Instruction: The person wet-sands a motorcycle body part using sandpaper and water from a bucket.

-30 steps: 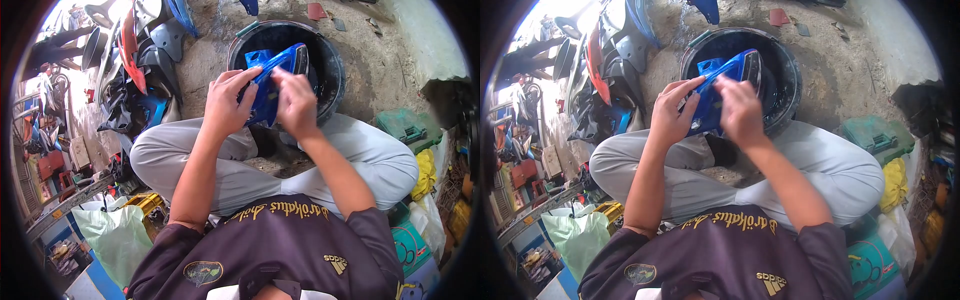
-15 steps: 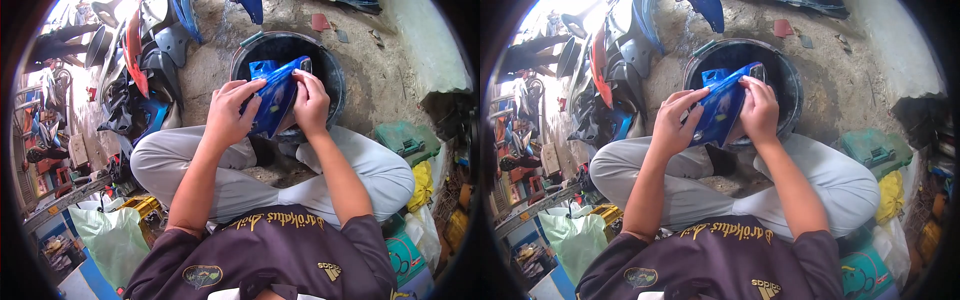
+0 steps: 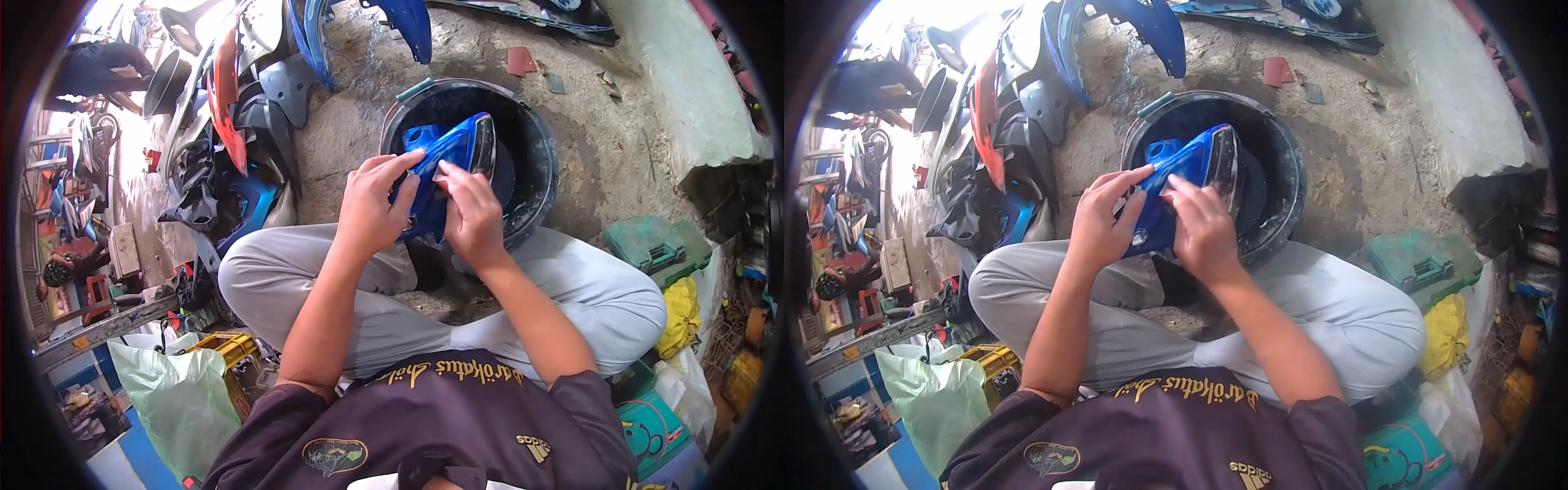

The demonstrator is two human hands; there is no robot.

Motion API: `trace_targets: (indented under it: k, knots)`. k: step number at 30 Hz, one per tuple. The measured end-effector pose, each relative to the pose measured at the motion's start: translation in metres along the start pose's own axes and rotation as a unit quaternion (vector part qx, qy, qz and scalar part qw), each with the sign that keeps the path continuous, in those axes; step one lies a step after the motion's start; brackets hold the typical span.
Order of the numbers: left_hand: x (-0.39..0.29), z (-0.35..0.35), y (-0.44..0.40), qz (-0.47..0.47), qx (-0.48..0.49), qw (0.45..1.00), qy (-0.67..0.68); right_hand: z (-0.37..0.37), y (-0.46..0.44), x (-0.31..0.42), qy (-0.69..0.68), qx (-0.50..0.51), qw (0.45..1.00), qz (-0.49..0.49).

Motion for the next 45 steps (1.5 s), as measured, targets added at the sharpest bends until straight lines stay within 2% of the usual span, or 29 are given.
trace_targets:
  k: [1,3,5,7,9,11,13,15,18,21,22,25,27,29,31,32,33,38,41,42,45]
  knots:
    - [0.001,0.0,0.001,-0.002,0.001,1.0,-0.005,0.001,-0.002,-0.007,-0.001,0.005,1.0,0.009]
    - [-0.003,0.0,-0.001,-0.012,0.001,1.0,-0.012,0.008,-0.007,-0.048,0.036,-0.038,0.995,-0.09]
    - [-0.012,0.001,0.002,-0.016,0.001,1.0,-0.014,0.013,-0.006,-0.05,0.048,-0.034,0.997,-0.052]
    - [-0.013,0.001,0.004,-0.02,0.002,1.0,-0.015,0.009,-0.002,-0.022,0.057,-0.034,0.998,0.001]
    - [-0.012,0.001,0.004,-0.019,0.002,1.0,-0.013,0.005,0.004,-0.005,0.028,-0.015,0.999,0.014]
    - [-0.01,0.001,0.004,-0.012,0.003,1.0,-0.007,0.009,-0.004,-0.015,0.086,0.003,0.996,0.037]
    - [-0.013,0.0,0.006,-0.017,0.004,1.0,-0.014,0.014,-0.011,-0.046,0.094,-0.025,0.994,-0.058]
    - [-0.013,0.0,0.007,-0.013,0.0,1.0,-0.015,0.01,-0.004,-0.031,0.107,-0.024,0.993,-0.053]
    - [-0.004,-0.001,0.01,0.0,-0.013,1.0,-0.012,-0.005,0.015,0.007,0.039,-0.004,0.998,-0.042]
    - [0.001,-0.001,0.01,-0.012,-0.029,0.999,-0.013,-0.005,0.007,-0.025,0.041,-0.022,0.997,-0.059]
    - [-0.005,-0.001,0.01,-0.024,-0.031,0.999,-0.017,0.0,0.0,-0.044,0.024,-0.016,0.99,-0.141]
    - [-0.015,-0.001,0.009,-0.031,-0.035,0.999,-0.026,0.008,0.002,-0.024,0.033,-0.04,0.986,-0.158]
    - [-0.007,-0.001,0.005,-0.003,-0.036,0.999,-0.018,0.002,0.018,0.004,0.021,0.006,0.992,-0.126]
    - [0.002,-0.005,0.003,-0.005,-0.037,0.999,-0.011,0.0,0.023,0.007,-0.01,0.006,0.993,-0.12]
    - [-0.005,-0.004,0.003,-0.019,-0.038,0.999,-0.007,0.004,0.012,-0.02,0.042,-0.03,0.992,-0.114]
    - [-0.012,-0.004,0.005,-0.029,-0.037,0.999,-0.017,0.008,0.003,-0.036,0.045,-0.047,0.987,-0.148]
    - [-0.015,-0.004,0.007,-0.023,-0.033,0.999,-0.023,0.013,-0.009,-0.039,0.073,-0.034,0.989,-0.12]
    - [-0.004,-0.003,0.002,0.02,-0.033,0.999,-0.013,0.004,0.031,0.013,0.067,0.033,0.993,-0.095]
    - [-0.01,-0.003,0.002,0.018,-0.04,0.999,-0.024,0.004,-0.003,-0.037,0.088,-0.007,0.991,-0.096]
    - [-0.009,-0.005,0.004,0.022,-0.041,0.999,-0.025,0.004,-0.01,-0.045,0.083,0.009,0.991,-0.104]
    - [-0.007,-0.003,0.002,0.032,-0.036,0.999,-0.021,-0.002,0.008,-0.021,0.072,0.015,0.995,-0.064]
Point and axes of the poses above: each hand's wrist, its own y-axis away from the middle knuckle, its own z-axis out of the back of the hand, x = y × z, the point moved 8 cm from there along -y, towards the middle knuckle, and after that the axes turned 5 degrees about -x, right-handed, at the moved point
